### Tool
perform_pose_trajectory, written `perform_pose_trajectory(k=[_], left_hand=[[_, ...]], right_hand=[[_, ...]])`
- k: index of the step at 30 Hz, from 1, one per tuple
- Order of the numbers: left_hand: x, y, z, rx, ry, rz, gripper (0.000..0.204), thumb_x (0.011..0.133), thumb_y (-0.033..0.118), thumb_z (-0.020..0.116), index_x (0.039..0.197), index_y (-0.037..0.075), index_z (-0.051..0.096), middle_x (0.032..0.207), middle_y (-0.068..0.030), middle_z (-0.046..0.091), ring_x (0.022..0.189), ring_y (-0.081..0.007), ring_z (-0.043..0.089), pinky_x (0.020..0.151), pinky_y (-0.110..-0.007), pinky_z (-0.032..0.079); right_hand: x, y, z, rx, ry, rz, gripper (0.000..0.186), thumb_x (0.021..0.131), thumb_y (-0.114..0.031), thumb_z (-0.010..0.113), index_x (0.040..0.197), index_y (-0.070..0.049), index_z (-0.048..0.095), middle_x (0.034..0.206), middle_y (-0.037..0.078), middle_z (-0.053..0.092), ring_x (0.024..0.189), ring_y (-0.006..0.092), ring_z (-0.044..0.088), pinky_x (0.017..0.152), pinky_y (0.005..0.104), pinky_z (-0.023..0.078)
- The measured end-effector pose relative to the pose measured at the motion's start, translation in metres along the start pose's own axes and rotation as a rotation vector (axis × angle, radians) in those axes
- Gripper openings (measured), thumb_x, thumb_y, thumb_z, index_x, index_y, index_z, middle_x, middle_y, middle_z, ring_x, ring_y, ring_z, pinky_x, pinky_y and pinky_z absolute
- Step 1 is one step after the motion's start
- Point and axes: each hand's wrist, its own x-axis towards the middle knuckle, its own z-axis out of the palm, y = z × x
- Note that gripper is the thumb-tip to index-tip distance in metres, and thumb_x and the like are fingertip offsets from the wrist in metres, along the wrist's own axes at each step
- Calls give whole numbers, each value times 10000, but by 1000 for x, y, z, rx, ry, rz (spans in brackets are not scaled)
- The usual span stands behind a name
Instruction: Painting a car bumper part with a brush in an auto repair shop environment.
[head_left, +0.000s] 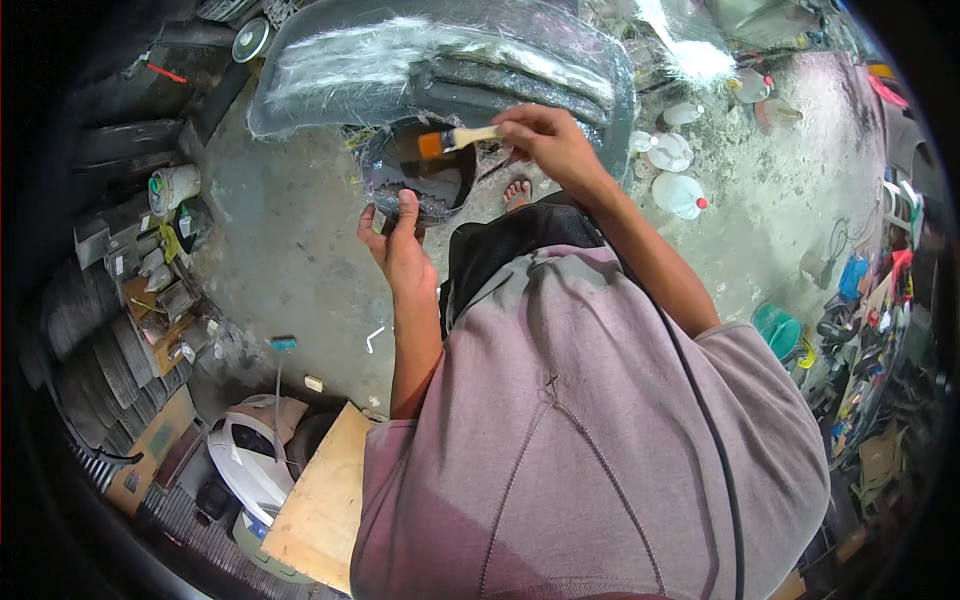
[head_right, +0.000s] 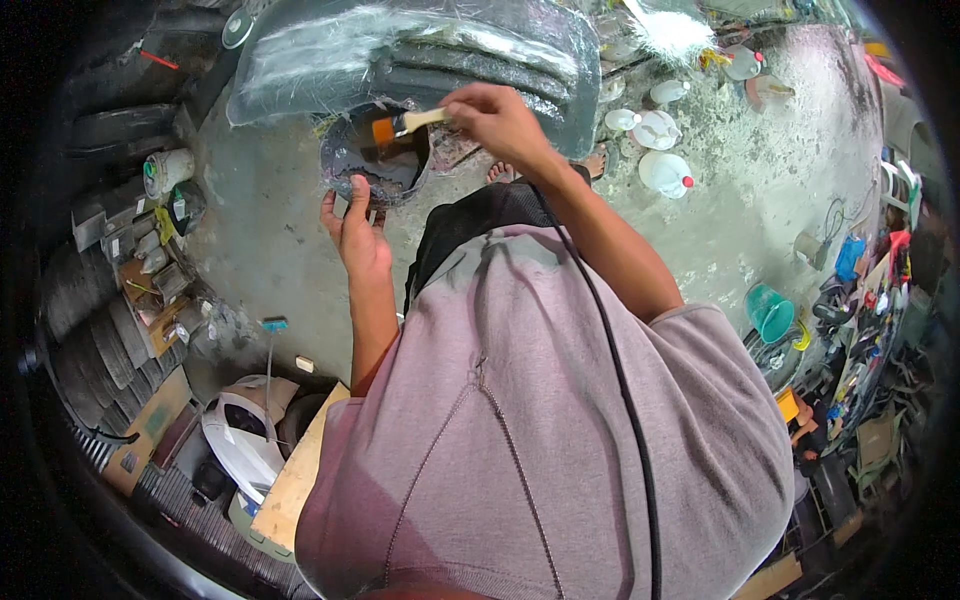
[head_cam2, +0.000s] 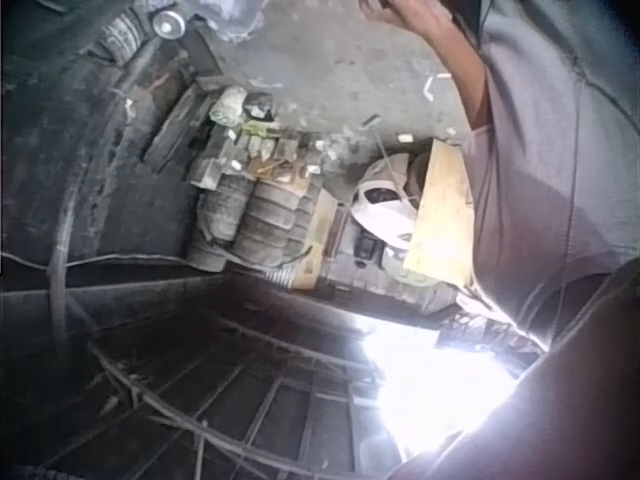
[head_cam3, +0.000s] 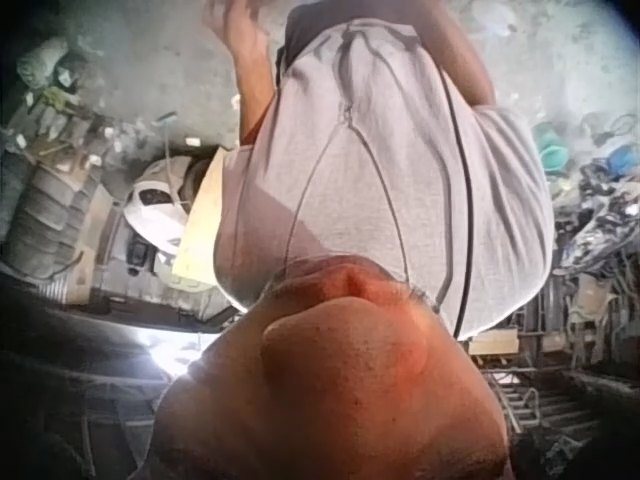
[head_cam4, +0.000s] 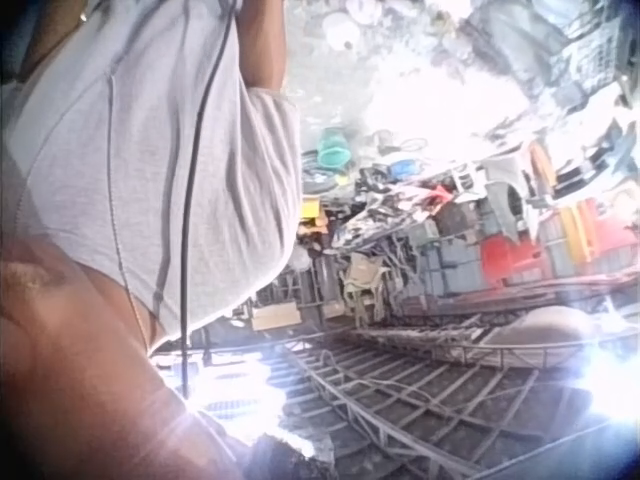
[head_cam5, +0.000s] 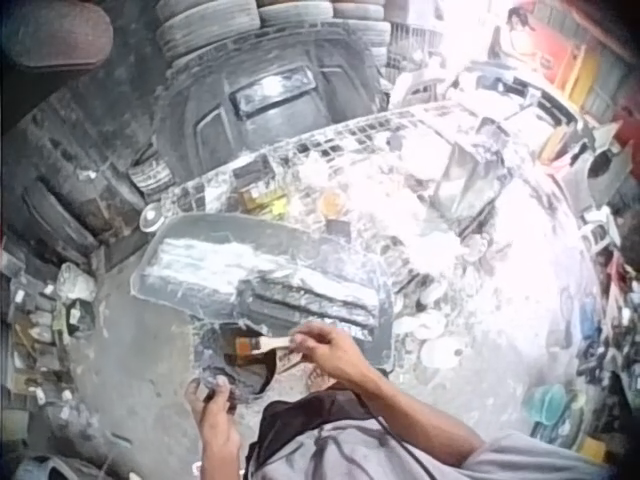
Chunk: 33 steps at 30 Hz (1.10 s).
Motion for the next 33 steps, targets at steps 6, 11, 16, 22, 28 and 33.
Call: perform_pose_trajectory(k=[6, 11, 16, 22, 28, 33], left_hand=[[-2, 5, 2, -25, 22, 6, 784, 807, 122, 804, 1370, 70, 261, 1229, -166, 517, 1078, -233, 545, 879, -358, 484], [-2, 5, 4, -15, 26, 6, 771, 810, 118, 800, 1369, 68, 271, 1234, -172, 510, 1086, -239, 539, 892, -367, 482], [-2, 6, 4, 2, 30, -4, 773, 814, 114, 797, 1374, 70, 266, 1235, -173, 508, 1086, -239, 537, 893, -369, 481], [0, 5, 0, -14, 15, 7, 792, 806, 126, 806, 1375, 75, 259, 1235, -163, 509, 1083, -236, 536, 887, -370, 477], [-1, 7, 5, -4, 16, 15, 790, 801, 137, 812, 1370, 82, 267, 1227, -147, 520, 1070, -231, 544, 871, -372, 474], [-2, 9, 8, 37, 18, 5, 799, 797, 157, 818, 1374, 82, 269, 1234, -137, 525, 1060, -226, 551, 849, -374, 471]], right_hand=[[4, 30, -64, 246, 262, -185, 195, 946, -153, 621, 1090, -40, 690, 830, 27, 667, 699, 95, 592, 646, 249, 495], [11, 62, -85, 12, 617, -235, 203, 939, -153, 644, 1083, -17, 690, 813, 20, 674, 718, 68, 586, 638, 230, 472], [5, 64, -78, -191, 766, -249, 202, 936, -171, 655, 1058, -16, 702, 811, 17, 694, 716, 54, 599, 647, 216, 482], [-21, 42, -76, 92, 659, -333, 158, 930, -131, 646, 1011, -11, 708, 777, 21, 686, 646, 65, 591, 580, 193, 456], [-38, -4, -23, -292, 84, -562, 269, 843, -35, 645, 1087, -138, 692, 883, 53, 662, 724, 199, 646, 603, 337, 517], [-23, 3, 25, -601, 49, -540, 176, 878, -87, 624, 1041, -101, 688, 855, 98, 664, 738, 272, 647, 643, 354, 518]])
